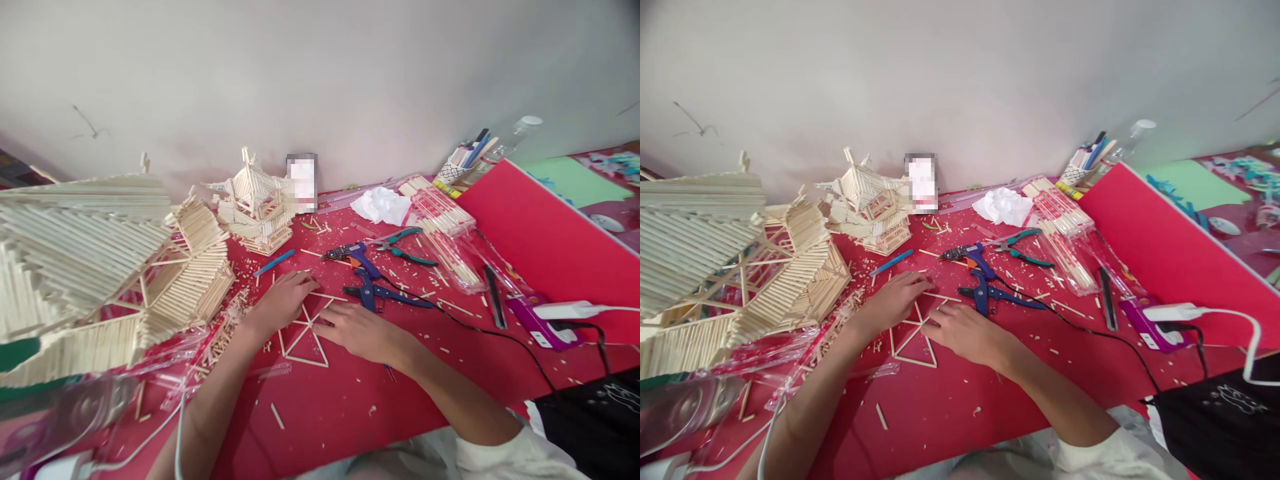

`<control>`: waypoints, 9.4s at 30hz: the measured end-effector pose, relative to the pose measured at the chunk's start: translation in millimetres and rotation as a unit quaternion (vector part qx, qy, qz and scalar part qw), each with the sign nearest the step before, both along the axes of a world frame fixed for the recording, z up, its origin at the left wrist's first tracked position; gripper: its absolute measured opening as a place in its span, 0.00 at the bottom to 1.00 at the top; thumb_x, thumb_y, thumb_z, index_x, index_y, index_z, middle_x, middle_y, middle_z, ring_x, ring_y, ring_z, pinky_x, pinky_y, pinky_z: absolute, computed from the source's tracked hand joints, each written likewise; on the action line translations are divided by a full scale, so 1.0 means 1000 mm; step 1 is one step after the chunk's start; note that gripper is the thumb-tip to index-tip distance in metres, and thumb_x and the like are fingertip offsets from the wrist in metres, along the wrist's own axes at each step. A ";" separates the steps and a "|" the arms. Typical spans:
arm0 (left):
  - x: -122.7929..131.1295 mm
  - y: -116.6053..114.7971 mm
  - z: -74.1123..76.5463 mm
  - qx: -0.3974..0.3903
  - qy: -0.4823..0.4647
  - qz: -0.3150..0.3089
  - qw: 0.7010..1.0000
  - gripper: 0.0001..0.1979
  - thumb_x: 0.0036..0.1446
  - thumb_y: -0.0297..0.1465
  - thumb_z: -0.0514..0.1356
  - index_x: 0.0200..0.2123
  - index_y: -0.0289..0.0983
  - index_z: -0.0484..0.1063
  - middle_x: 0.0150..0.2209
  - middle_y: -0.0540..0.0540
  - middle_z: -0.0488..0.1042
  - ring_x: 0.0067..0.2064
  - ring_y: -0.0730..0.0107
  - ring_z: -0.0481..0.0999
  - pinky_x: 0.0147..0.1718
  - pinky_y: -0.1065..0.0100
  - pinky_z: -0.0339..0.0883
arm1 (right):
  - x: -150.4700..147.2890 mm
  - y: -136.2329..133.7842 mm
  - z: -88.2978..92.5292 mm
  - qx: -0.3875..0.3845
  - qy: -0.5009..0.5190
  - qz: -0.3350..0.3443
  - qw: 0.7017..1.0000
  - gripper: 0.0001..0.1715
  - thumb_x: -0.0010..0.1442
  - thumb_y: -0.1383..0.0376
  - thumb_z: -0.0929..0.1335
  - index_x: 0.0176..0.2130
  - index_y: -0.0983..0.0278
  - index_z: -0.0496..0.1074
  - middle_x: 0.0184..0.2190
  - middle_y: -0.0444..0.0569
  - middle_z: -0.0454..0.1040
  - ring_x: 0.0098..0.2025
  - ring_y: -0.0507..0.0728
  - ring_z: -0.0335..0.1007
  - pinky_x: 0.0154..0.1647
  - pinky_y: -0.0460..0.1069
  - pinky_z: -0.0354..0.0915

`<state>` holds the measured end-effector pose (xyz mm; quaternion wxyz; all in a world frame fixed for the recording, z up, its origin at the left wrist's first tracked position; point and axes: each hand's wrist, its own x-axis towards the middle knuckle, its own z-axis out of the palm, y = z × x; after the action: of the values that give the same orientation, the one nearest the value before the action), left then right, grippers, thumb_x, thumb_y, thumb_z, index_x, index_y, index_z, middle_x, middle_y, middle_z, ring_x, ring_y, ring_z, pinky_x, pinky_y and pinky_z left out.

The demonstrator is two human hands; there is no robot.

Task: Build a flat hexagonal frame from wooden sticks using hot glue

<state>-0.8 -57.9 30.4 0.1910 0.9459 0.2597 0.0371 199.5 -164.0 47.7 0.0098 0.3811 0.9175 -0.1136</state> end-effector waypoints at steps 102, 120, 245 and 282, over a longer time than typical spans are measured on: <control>-0.011 0.011 0.001 0.045 -0.008 -0.102 0.994 0.12 0.67 0.26 0.60 0.51 0.42 0.80 0.63 0.40 0.71 0.65 0.52 0.70 0.62 0.52 0.66 | 0.009 0.022 -0.024 0.084 0.143 0.051 0.985 0.13 0.72 0.69 0.66 0.45 0.63 0.81 0.44 0.51 0.80 0.45 0.57 0.72 0.49 0.51 0.69; -0.013 0.018 -0.009 0.082 -0.090 -0.117 0.986 0.07 0.65 0.29 0.64 0.44 0.41 0.82 0.52 0.42 0.78 0.53 0.60 0.78 0.51 0.62 0.70 | 0.007 0.023 -0.027 0.085 0.148 0.071 0.983 0.10 0.71 0.68 0.67 0.45 0.64 0.81 0.43 0.51 0.80 0.44 0.58 0.72 0.49 0.52 0.71; -0.024 0.013 0.015 -0.032 0.043 -0.037 0.998 0.19 0.60 0.23 0.66 0.54 0.39 0.74 0.58 0.42 0.75 0.60 0.56 0.73 0.57 0.60 0.68 | 0.014 0.028 -0.041 0.115 0.124 0.005 0.986 0.19 0.71 0.69 0.66 0.59 0.67 0.76 0.60 0.56 0.76 0.53 0.61 0.75 0.55 0.57 0.73; -0.026 0.019 0.006 -0.064 0.009 -0.039 0.997 0.24 0.60 0.26 0.67 0.60 0.39 0.72 0.57 0.39 0.74 0.60 0.55 0.73 0.59 0.59 0.67 | 0.014 0.026 -0.042 0.077 0.100 0.012 0.992 0.21 0.70 0.73 0.65 0.58 0.64 0.76 0.61 0.56 0.75 0.55 0.62 0.72 0.59 0.60 0.70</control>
<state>-26.9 -38.9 36.0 0.2500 0.9413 0.2266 0.0047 213.9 -138.1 6.0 -0.1099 0.3560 0.9246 -0.0796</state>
